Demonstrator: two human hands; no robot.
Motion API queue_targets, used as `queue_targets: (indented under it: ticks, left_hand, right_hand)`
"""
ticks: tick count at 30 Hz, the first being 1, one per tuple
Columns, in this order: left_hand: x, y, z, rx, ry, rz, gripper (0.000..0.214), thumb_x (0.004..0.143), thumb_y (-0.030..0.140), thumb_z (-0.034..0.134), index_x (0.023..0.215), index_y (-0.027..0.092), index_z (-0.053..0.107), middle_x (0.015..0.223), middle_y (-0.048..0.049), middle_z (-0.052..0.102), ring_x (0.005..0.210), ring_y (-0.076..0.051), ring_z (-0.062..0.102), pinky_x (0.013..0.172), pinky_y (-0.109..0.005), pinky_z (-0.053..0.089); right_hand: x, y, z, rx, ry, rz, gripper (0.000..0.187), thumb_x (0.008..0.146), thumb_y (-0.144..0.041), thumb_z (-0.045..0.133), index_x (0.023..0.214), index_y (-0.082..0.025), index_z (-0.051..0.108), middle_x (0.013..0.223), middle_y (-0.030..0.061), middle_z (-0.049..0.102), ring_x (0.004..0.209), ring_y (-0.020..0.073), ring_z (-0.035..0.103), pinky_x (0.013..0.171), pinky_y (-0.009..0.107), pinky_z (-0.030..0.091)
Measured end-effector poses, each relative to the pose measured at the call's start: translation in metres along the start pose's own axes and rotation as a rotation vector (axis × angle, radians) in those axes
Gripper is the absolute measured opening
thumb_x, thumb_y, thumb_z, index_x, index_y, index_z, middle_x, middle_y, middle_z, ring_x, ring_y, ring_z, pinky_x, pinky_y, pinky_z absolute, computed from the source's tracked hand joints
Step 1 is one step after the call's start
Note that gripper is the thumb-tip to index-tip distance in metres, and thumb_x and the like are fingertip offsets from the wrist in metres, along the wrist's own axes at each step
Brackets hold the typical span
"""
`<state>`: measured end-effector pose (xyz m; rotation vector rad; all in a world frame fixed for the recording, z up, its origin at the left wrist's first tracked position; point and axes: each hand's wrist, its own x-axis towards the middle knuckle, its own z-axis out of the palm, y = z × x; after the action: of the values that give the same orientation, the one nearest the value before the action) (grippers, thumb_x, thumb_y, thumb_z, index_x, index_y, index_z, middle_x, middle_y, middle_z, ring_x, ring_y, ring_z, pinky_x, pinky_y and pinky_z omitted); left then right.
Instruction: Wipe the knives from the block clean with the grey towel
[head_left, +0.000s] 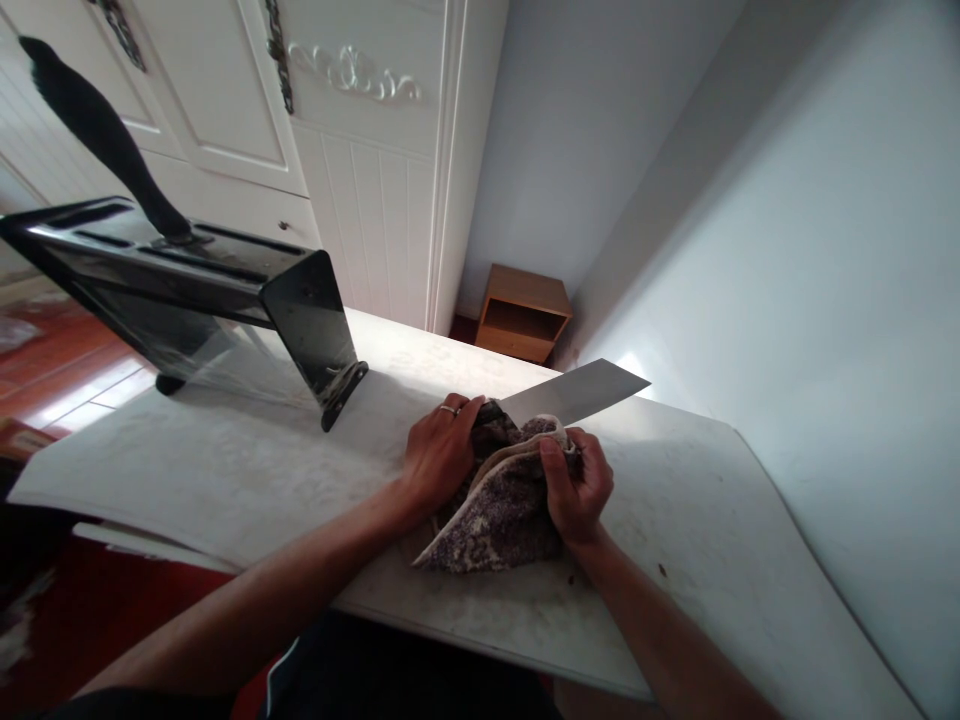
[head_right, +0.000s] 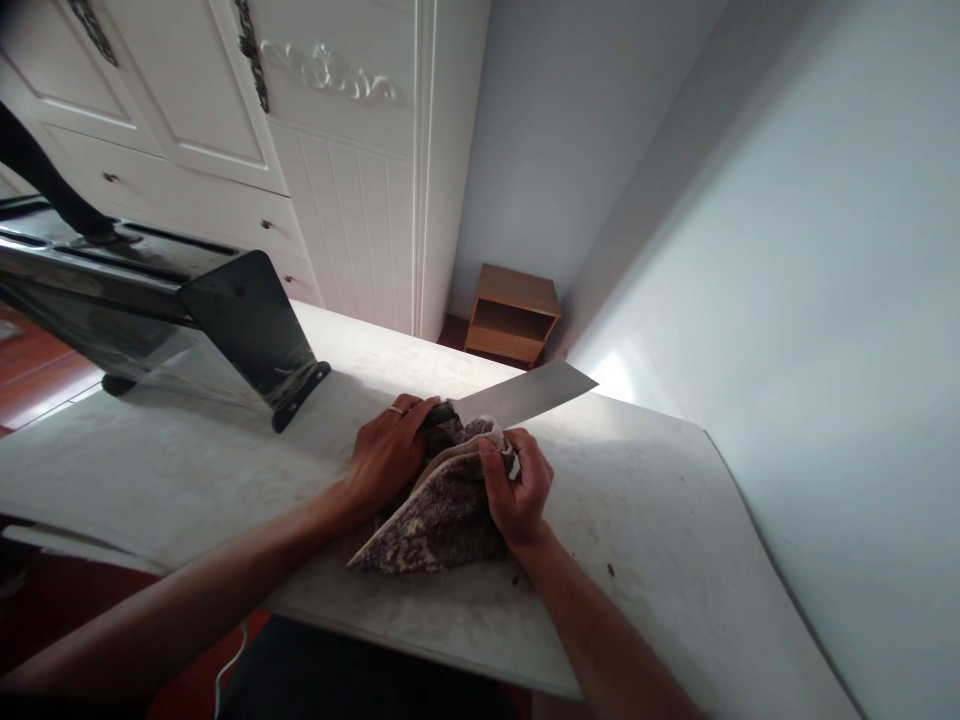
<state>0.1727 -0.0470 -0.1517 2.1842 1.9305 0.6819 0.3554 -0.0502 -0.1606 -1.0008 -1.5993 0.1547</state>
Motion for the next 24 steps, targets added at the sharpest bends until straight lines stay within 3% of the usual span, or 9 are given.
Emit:
queue_targets:
  ticks: [6, 13, 24]
  left_hand:
    - [0.005, -0.007, 0.003, -0.100, 0.056, -0.019, 0.039, 0.089, 0.015, 0.051, 0.126, 0.022, 0.060, 0.120, -0.0067, 0.065, 0.106, -0.024, 0.063, 0.088, -0.034, 0.050]
    - [0.008, -0.011, 0.004, -0.147, 0.054, -0.068, 0.032, 0.090, 0.022, 0.054, 0.121, 0.023, 0.063, 0.116, -0.0060, 0.066, 0.104, -0.023, 0.064, 0.088, -0.033, 0.049]
    - [0.015, -0.015, 0.000, -0.141, 0.056, -0.137, 0.030, 0.088, 0.024, 0.057, 0.117, 0.021, 0.063, 0.118, -0.0071, 0.067, 0.105, -0.025, 0.064, 0.088, -0.036, 0.050]
  right_hand:
    - [0.000, 0.004, -0.001, 0.041, -0.078, 0.039, 0.009, 0.090, -0.031, 0.061, 0.087, -0.022, 0.061, 0.073, -0.0020, 0.062, 0.062, 0.0143, 0.057, 0.059, 0.026, 0.048]
    - [0.001, 0.008, -0.002, 0.110, -0.189, -0.098, 0.006, 0.088, -0.026, 0.063, 0.091, -0.022, 0.059, 0.079, -0.0001, 0.064, 0.069, 0.0157, 0.060, 0.065, 0.028, 0.050]
    - [0.005, 0.006, -0.001, 0.037, -0.107, 0.036, 0.013, 0.087, -0.031, 0.063, 0.082, -0.022, 0.056, 0.068, -0.0039, 0.054, 0.059, 0.0128, 0.050, 0.057, 0.025, 0.044]
